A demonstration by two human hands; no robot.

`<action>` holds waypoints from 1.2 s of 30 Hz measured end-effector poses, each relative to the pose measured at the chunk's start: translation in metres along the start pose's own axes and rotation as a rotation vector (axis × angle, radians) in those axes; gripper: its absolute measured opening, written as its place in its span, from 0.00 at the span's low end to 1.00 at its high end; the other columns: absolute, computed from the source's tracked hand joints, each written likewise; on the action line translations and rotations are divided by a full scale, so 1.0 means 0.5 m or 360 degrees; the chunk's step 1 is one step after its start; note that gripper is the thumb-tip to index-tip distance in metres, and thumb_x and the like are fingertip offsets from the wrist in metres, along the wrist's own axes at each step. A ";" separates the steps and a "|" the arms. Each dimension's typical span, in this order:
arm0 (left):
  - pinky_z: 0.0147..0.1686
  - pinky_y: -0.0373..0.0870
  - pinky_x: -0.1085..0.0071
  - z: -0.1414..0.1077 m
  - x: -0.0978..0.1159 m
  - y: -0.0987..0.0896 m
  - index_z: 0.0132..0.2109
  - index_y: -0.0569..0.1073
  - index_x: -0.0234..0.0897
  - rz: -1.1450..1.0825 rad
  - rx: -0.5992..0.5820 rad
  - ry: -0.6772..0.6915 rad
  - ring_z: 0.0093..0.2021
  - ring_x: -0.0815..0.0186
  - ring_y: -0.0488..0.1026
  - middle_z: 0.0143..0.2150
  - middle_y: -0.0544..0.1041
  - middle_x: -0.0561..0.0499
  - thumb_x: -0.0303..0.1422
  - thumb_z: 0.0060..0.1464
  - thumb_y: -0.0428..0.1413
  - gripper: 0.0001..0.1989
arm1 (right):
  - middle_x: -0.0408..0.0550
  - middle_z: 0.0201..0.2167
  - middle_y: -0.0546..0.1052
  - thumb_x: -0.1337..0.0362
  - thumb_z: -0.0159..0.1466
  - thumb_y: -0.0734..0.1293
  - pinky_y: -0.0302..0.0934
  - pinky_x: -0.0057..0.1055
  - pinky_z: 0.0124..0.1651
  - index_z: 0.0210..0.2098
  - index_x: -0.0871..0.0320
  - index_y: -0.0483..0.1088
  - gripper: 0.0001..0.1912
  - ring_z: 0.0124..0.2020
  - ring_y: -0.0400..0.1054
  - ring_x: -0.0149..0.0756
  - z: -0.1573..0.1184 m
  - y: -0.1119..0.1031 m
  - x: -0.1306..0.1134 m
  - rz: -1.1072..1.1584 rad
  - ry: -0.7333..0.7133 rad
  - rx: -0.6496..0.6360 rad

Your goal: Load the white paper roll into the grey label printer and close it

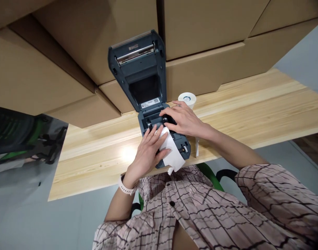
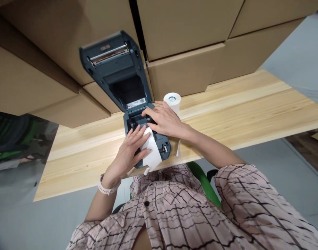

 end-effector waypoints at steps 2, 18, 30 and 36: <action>0.80 0.53 0.38 -0.001 -0.001 -0.003 0.75 0.67 0.43 -0.0016 0.0007 0.0010 0.83 0.51 0.50 0.82 0.59 0.42 0.43 0.74 0.56 0.28 | 0.51 0.42 0.85 0.62 0.67 0.68 0.52 0.59 0.74 0.55 0.54 0.74 0.17 0.48 0.79 0.51 0.002 -0.001 0.005 0.0048 0.0011 0.0025; 0.80 0.49 0.36 0.001 -0.014 -0.017 0.72 0.72 0.48 -0.0043 -0.0045 0.0126 0.82 0.51 0.55 0.81 0.61 0.45 0.43 0.73 0.58 0.25 | 0.52 0.58 0.82 0.63 0.64 0.69 0.71 0.49 0.63 0.56 0.52 0.74 0.20 0.59 0.79 0.48 -0.007 0.000 0.032 0.0519 0.0184 0.0049; 0.79 0.46 0.30 -0.003 -0.003 -0.024 0.69 0.76 0.54 -0.0051 -0.0131 0.0184 0.83 0.43 0.50 0.83 0.55 0.42 0.54 0.63 0.64 0.31 | 0.51 0.53 0.84 0.62 0.65 0.69 0.69 0.47 0.58 0.54 0.53 0.77 0.18 0.55 0.78 0.50 -0.009 0.001 0.031 0.0340 0.0216 0.0047; 0.78 0.46 0.29 -0.001 -0.002 -0.022 0.68 0.76 0.56 -0.0033 -0.0190 0.0201 0.84 0.41 0.49 0.84 0.53 0.44 0.55 0.60 0.65 0.32 | 0.52 0.54 0.84 0.61 0.65 0.69 0.68 0.48 0.59 0.54 0.52 0.77 0.17 0.55 0.77 0.51 -0.015 0.005 0.031 0.0263 0.0284 0.0017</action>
Point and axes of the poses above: each hand's wrist, its own z-axis towards the middle knuckle, its own y-axis out of the palm, x = y × z, the point moved 8 cm from there along z, towards the middle knuckle
